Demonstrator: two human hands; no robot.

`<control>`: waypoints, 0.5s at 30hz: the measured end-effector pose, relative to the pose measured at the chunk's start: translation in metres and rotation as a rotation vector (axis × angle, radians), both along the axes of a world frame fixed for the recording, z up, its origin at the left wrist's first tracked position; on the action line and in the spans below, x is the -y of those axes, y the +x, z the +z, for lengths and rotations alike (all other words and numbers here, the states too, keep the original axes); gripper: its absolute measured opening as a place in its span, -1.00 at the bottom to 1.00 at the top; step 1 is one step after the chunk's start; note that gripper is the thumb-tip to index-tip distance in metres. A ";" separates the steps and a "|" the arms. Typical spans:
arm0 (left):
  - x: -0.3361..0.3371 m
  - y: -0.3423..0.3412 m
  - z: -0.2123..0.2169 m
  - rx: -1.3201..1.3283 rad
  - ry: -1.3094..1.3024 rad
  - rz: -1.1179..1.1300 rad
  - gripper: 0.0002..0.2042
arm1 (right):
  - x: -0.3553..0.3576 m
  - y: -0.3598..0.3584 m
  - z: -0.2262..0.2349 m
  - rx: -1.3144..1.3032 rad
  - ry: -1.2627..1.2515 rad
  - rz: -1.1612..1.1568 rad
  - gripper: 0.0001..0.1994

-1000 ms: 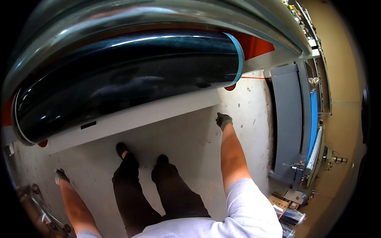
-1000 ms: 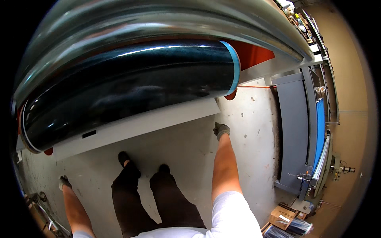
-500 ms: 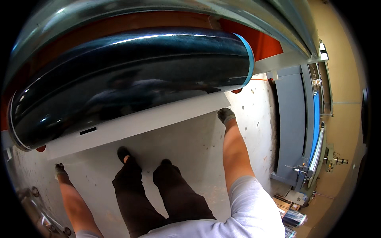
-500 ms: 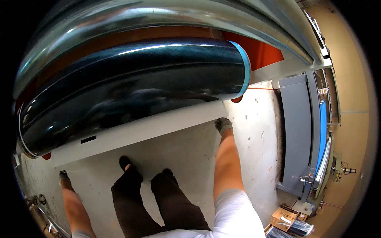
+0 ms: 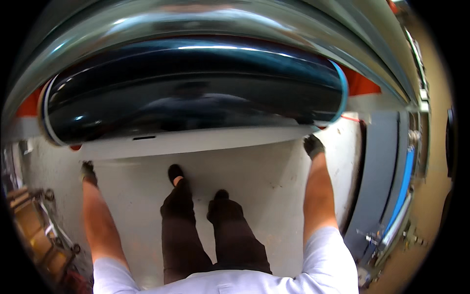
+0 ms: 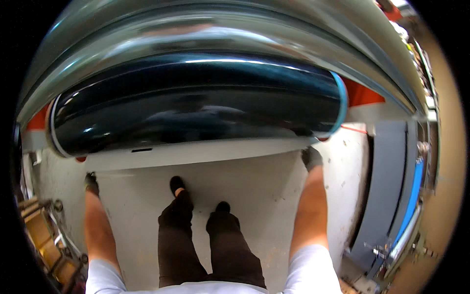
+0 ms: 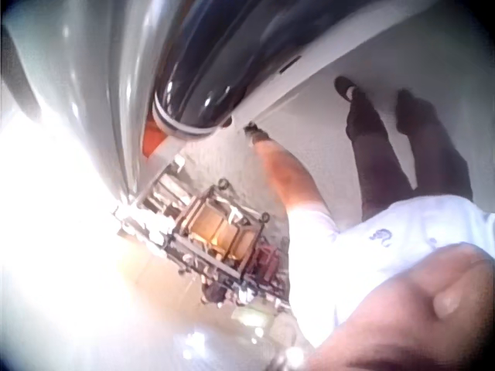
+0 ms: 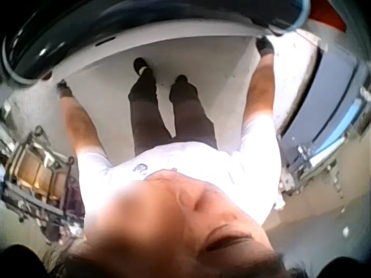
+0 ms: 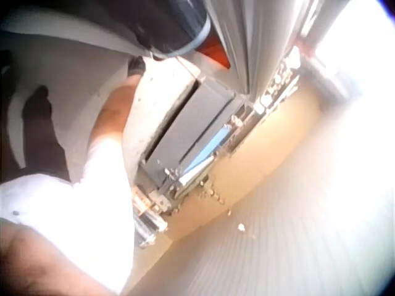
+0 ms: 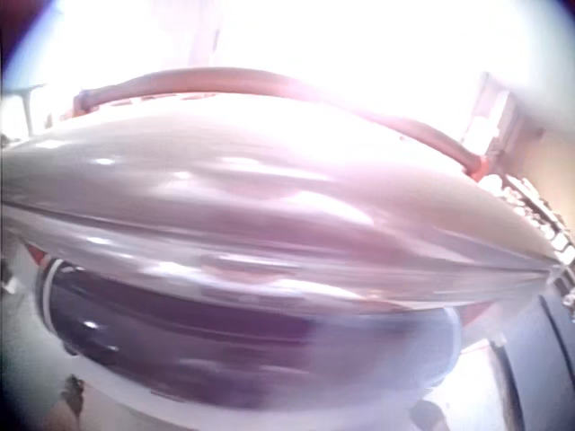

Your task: The person unrolls a sheet of white material from a large roll, places a blue sheet on top, and rolls it back up. They then remove the roll, carry it to a storage area, and wrap it in a plastic bag before placing it on a pallet.

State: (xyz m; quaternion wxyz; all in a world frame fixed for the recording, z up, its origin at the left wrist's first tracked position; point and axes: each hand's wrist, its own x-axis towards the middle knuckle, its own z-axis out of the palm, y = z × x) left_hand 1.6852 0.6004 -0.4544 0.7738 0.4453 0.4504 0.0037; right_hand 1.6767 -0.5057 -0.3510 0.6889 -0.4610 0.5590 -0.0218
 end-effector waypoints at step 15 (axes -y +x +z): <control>0.123 0.012 0.092 -0.113 0.375 0.400 -0.88 | 0.064 -0.008 -0.031 -0.063 0.040 0.050 -0.42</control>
